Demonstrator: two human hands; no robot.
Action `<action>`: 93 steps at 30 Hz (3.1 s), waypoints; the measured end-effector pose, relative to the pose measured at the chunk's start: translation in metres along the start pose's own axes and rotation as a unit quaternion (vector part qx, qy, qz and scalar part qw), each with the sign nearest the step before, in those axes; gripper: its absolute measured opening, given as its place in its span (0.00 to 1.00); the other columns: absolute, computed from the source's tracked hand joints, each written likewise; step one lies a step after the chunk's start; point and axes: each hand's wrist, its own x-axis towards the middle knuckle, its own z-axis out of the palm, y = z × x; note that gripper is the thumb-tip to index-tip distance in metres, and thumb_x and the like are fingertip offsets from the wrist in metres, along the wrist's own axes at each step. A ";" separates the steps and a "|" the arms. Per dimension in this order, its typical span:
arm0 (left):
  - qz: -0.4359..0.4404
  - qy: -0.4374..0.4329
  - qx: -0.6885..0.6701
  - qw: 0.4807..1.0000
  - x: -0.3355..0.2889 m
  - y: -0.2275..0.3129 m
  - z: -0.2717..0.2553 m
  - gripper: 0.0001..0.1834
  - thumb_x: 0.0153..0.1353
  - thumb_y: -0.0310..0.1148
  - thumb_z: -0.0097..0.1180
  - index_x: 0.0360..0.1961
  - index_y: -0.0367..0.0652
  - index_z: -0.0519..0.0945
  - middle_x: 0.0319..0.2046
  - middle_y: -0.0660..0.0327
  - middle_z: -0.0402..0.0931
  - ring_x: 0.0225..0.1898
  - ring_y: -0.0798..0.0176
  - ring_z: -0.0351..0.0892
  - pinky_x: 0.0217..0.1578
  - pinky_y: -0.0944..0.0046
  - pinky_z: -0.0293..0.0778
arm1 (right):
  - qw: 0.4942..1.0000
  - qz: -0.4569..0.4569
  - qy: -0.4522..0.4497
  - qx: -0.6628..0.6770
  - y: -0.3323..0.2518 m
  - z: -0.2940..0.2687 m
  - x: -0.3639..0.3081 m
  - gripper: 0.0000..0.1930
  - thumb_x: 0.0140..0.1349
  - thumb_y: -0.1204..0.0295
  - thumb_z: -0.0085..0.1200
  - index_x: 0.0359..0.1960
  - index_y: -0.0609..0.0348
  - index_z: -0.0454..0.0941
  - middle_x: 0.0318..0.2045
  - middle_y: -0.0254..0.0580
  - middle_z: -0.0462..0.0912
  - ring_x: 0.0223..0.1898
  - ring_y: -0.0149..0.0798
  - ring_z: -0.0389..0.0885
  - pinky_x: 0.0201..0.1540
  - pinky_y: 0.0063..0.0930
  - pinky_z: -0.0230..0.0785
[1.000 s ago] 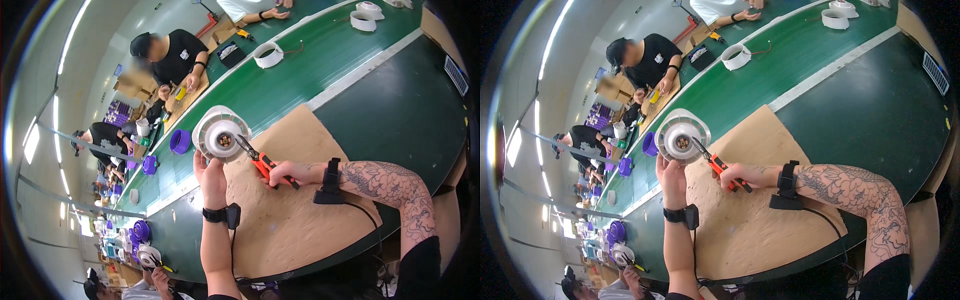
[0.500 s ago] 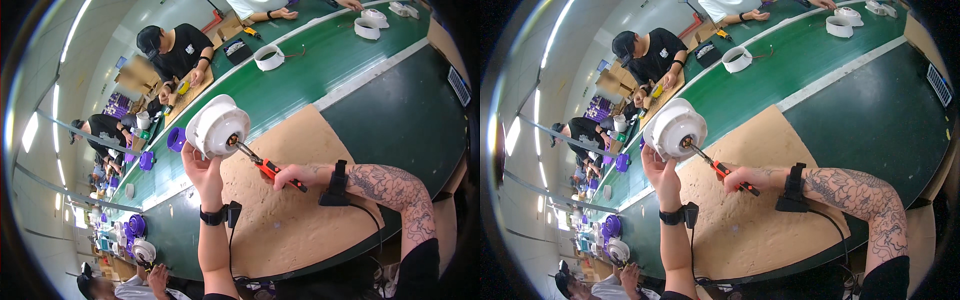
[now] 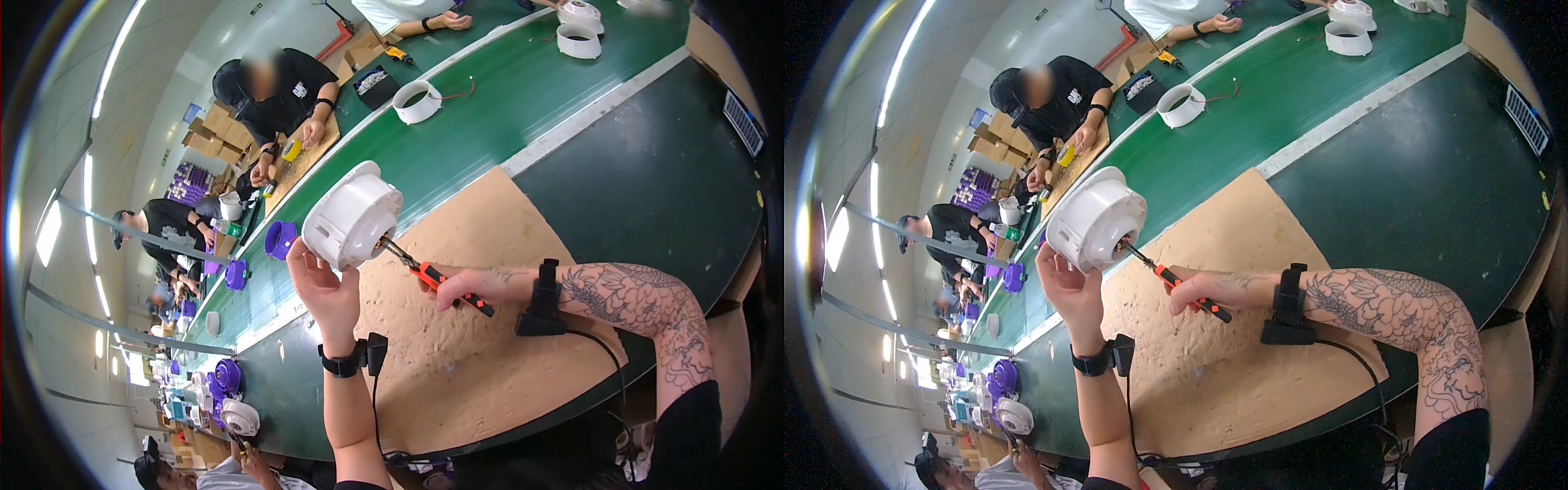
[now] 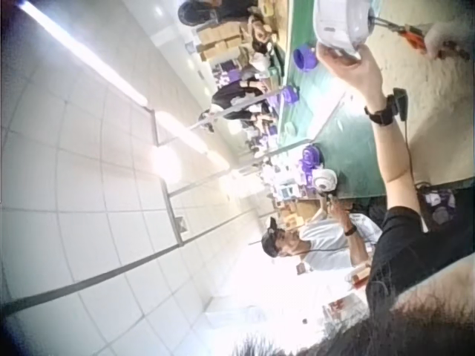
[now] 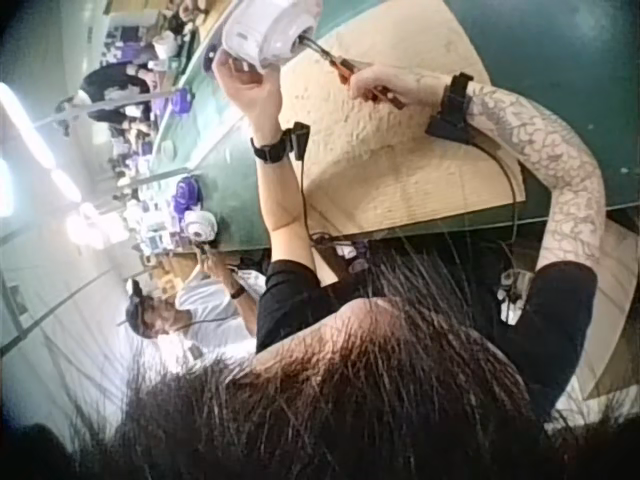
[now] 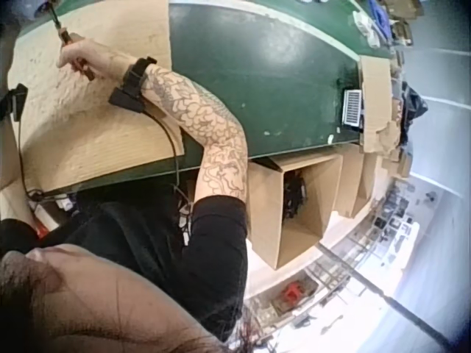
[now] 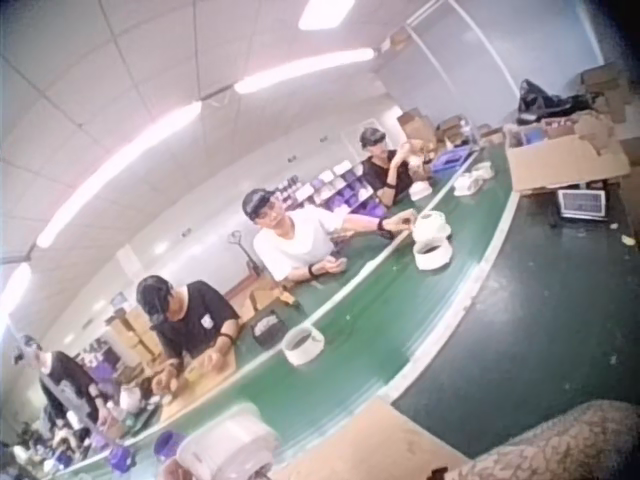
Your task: The person uses pliers to cut wires inside white and purple plastic housings on a green assembly table. They repeatedly pick up housings, cut or adjust internal wires, and place the items back on the table. The task involves repetitive handling of multiple similar units in a factory setting.
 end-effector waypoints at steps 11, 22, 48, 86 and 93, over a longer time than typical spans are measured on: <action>-0.076 -0.064 -0.042 0.994 0.001 0.005 0.008 0.42 0.49 0.08 0.57 0.65 0.41 0.60 0.54 0.57 0.72 0.59 0.62 0.72 0.62 0.61 0.68 | 0.999 -0.020 0.002 0.033 0.010 -0.009 0.005 0.15 0.58 0.59 0.55 0.36 0.55 0.69 0.26 0.32 0.69 0.29 0.29 0.69 0.36 0.26 0.63; -0.130 -0.085 -0.109 0.982 -0.002 -0.037 -0.005 0.37 0.60 0.15 0.62 0.70 0.40 0.63 0.59 0.51 0.75 0.61 0.56 0.76 0.58 0.58 0.77 | 0.977 0.005 -0.050 0.206 0.011 -0.012 0.006 0.09 0.59 0.63 0.55 0.35 0.52 0.72 0.28 0.36 0.74 0.28 0.36 0.72 0.35 0.34 0.66; -0.187 0.016 0.072 0.980 0.001 -0.001 -0.002 0.19 0.67 0.39 0.68 0.44 0.29 0.83 0.28 0.61 0.84 0.26 0.75 0.79 0.27 0.73 0.73 | 0.526 -0.159 0.296 -0.781 -0.062 0.029 -0.037 0.31 0.32 0.63 0.71 0.41 0.58 0.74 0.38 0.42 0.70 0.45 0.40 0.68 0.50 0.36 0.57; 0.129 0.078 0.293 0.944 -0.021 -0.039 0.024 0.41 0.60 0.35 0.72 0.68 0.26 0.65 0.53 0.40 0.79 0.50 0.42 0.84 0.50 0.51 0.80 | 0.821 -0.053 0.256 -0.508 -0.046 -0.015 -0.019 0.19 0.50 0.61 0.63 0.39 0.61 0.75 0.27 0.44 0.78 0.30 0.46 0.77 0.38 0.42 0.69; 0.189 0.112 0.319 0.922 -0.022 -0.046 0.003 0.38 0.61 0.36 0.70 0.66 0.26 0.68 0.52 0.39 0.79 0.50 0.42 0.84 0.49 0.52 0.80 | 0.816 0.074 0.188 -0.541 -0.079 0.001 -0.017 0.18 0.46 0.56 0.61 0.27 0.61 0.79 0.32 0.47 0.84 0.36 0.52 0.83 0.42 0.39 0.72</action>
